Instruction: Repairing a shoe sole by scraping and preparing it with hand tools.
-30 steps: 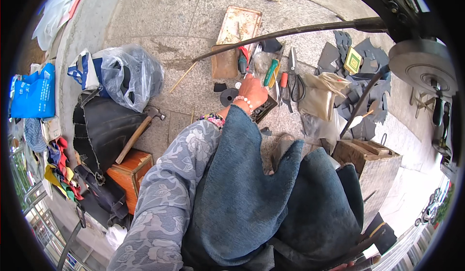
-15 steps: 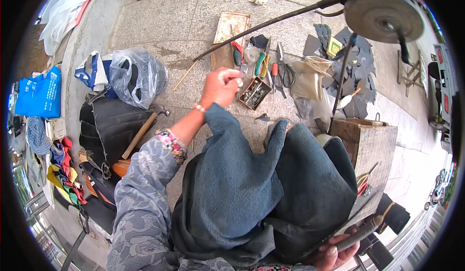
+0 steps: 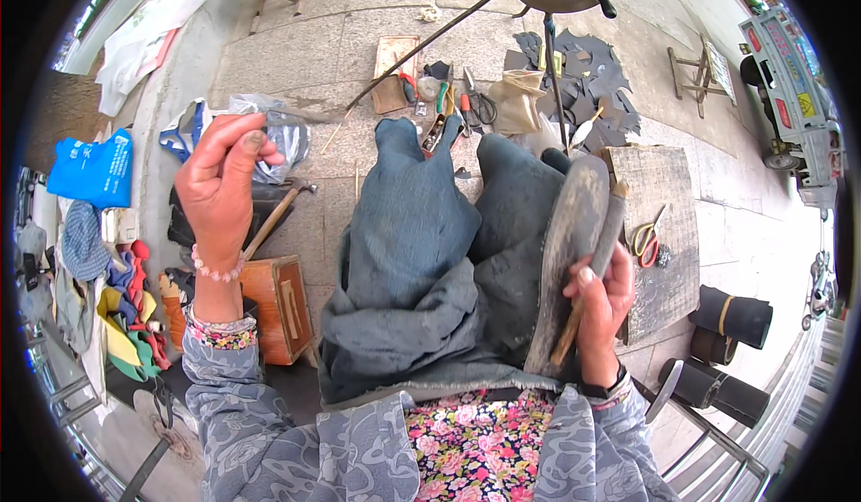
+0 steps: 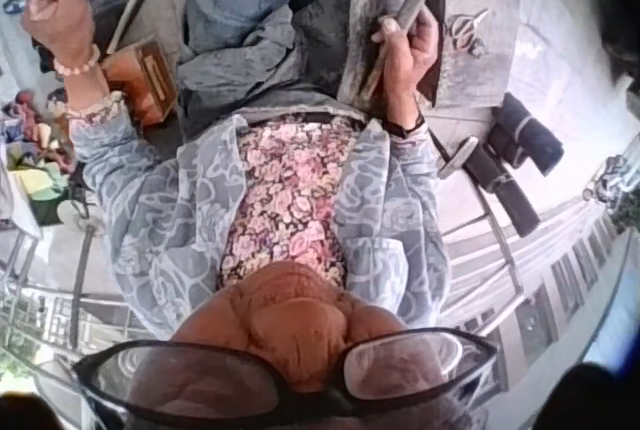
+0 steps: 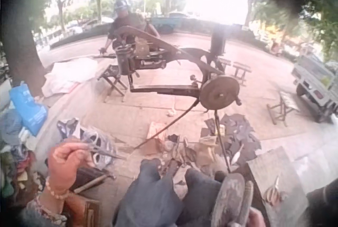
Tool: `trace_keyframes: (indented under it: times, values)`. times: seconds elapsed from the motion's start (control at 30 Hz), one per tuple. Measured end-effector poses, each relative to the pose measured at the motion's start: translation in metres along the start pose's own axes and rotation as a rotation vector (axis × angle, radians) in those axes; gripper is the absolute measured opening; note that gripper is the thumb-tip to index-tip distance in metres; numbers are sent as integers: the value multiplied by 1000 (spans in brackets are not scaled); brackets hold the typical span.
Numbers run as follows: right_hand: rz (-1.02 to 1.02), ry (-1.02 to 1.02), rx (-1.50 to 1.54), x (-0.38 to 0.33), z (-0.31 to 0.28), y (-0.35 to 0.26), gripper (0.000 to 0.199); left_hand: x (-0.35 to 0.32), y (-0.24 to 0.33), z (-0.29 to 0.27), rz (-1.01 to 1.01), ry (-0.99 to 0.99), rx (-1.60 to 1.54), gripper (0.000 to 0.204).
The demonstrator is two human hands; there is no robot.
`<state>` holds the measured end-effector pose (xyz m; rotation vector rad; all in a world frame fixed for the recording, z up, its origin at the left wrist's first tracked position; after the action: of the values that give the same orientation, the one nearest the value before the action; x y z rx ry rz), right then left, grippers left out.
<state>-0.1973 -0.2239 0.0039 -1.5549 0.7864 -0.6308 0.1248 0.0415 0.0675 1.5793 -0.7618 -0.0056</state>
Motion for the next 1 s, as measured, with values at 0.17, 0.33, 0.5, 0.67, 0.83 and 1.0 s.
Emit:
trace_keyframes:
  times: [0.17,0.33,0.5,0.67,0.83,1.0]
  values:
    - [34,-79,41,-1,8,-9,46,-27,60,10,24,-187,-276,17]
    - [114,-162,165,4,13,-9,48,-55,89,56,-8,-422,-163,9]
    - [116,-136,282,1,8,-4,49,-78,74,88,-82,-364,-168,9]
    - [133,-87,419,-4,-3,1,49,-77,69,103,217,-409,-186,26]
    - [254,-119,720,1,-19,3,49,-107,40,121,-318,-331,-685,62]
    - [248,-205,603,-2,-42,3,51,-125,18,130,-415,-467,-581,65]
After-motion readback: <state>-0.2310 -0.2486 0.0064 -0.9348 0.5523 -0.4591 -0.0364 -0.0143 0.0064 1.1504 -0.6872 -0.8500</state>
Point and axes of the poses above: each hand's wrist, its own x-axis towards the middle knuckle, its own z-axis out of the palm, y = z × x, the point moved 5 cm from there along x, towards the middle knuckle, and after that the axes turned 6 degrees about -x, right-handed, at the moved point
